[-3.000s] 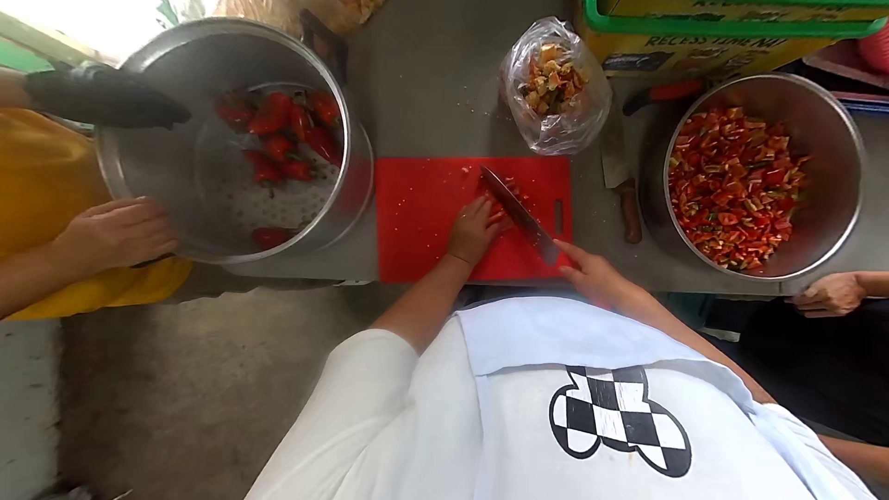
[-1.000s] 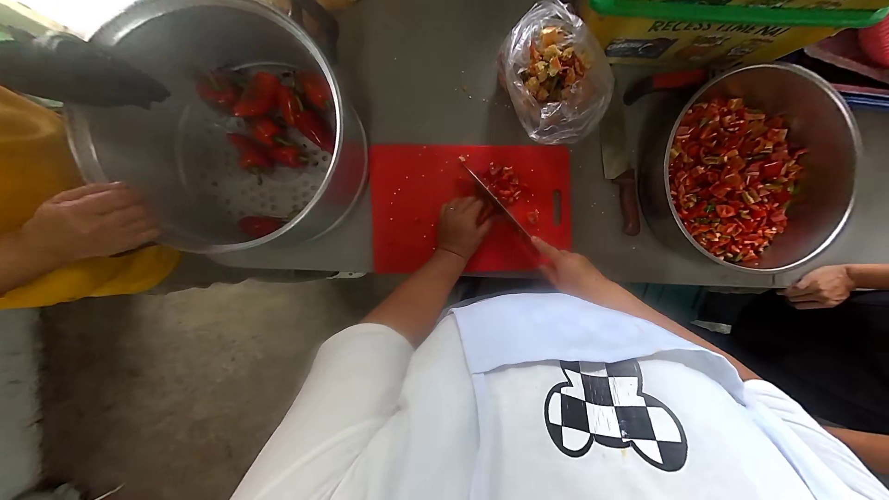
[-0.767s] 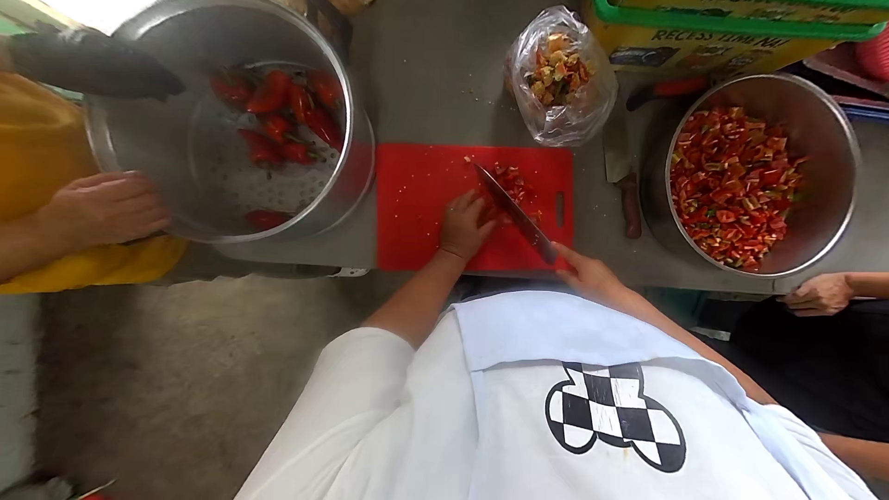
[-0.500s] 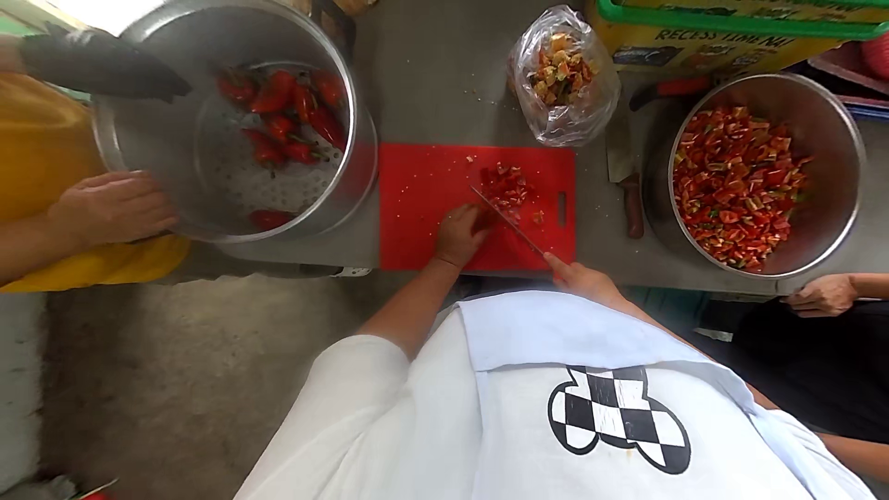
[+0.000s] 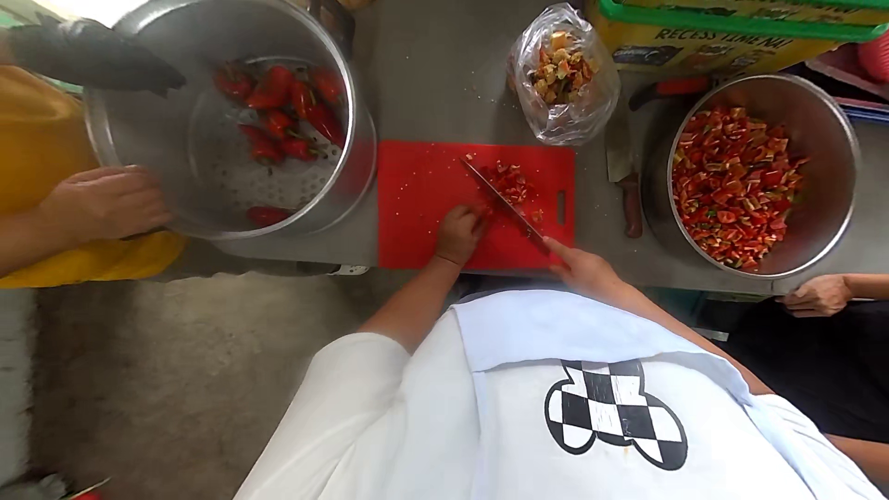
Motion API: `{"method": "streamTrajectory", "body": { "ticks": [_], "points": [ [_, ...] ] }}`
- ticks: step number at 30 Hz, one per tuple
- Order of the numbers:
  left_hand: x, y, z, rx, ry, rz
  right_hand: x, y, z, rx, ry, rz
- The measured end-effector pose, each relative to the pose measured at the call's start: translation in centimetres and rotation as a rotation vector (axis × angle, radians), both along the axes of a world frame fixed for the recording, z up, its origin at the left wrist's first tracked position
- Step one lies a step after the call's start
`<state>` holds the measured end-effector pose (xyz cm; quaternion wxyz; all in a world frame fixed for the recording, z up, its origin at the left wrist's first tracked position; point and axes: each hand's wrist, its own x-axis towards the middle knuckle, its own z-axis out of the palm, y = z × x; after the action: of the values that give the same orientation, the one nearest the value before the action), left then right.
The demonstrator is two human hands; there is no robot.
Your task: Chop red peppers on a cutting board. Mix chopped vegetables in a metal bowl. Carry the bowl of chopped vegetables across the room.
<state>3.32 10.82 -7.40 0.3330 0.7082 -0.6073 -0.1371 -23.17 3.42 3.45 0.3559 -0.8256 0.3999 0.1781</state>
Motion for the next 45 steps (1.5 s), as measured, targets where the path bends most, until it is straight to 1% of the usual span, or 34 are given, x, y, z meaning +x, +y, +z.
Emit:
{"method": "streamTrajectory", "body": {
  "ticks": [4, 8, 11, 13, 15, 17, 19, 22, 24, 29, 33, 35, 37, 39, 43, 45],
  "points": [
    [0.0, 0.0, -0.3, -0.040, 0.005, 0.012, 0.0, 1.0, -0.4, -0.014, 0.068, 0.071],
    [-0.1, 0.0, -0.6, -0.135, -0.024, 0.028, 0.0, 1.7, -1.1, -0.035, 0.139, 0.126],
    [-0.2, -0.1, -0.6, -0.132, -0.067, 0.041, 1.2, 1.5, -1.2, -0.035, 0.188, 0.147],
    [-0.4, 0.1, -0.5, -0.111, -0.084, 0.042, 2.0, 1.0, -1.5, -0.032, 0.146, 0.152],
    [-0.3, 0.1, -0.3, -0.079, -0.073, 0.035, 2.7, -0.5, -1.1, 0.066, 0.054, 0.073],
    [0.1, 0.3, 0.3, 0.037, -0.002, 0.013, 2.1, -1.8, -0.8, 0.147, -0.065, -0.017],
    [0.6, 0.7, 0.8, 0.065, 0.054, 0.013, 1.3, -2.1, -0.1, 0.130, -0.075, -0.034],
    [1.2, 2.0, 1.1, 0.078, 0.032, 0.054, 0.5, -1.0, 0.7, 0.060, -0.038, 0.020],
    [1.3, 2.5, 1.2, 0.101, -0.016, 0.061, 0.4, -0.1, 0.2, 0.030, 0.002, 0.071],
    [0.8, 1.8, 0.7, 0.017, -0.066, 0.042, 1.1, 1.0, -1.0, 0.009, 0.127, 0.175],
    [0.6, 1.6, -0.2, -0.026, -0.123, 0.030, 1.9, 1.0, -1.4, 0.003, 0.133, 0.218],
    [0.6, 1.7, -0.1, -0.025, -0.146, 0.007, 2.2, 0.4, -1.6, 0.036, 0.073, 0.179],
    [0.6, 1.7, -0.1, -0.031, -0.156, -0.002, 2.1, -0.8, -1.2, 0.149, -0.030, 0.076],
    [0.6, 1.5, -0.1, 0.003, -0.140, -0.005, 1.4, -1.7, -0.9, 0.187, -0.118, 0.016],
    [0.6, -0.1, 1.5, 0.196, -0.052, 0.021, 0.5, -1.7, 0.8, 0.078, -0.118, -0.010],
    [0.1, -1.3, 2.3, 0.209, 0.042, 0.077, 0.3, -1.5, 1.1, 0.027, -0.064, -0.017]
  ]
}}
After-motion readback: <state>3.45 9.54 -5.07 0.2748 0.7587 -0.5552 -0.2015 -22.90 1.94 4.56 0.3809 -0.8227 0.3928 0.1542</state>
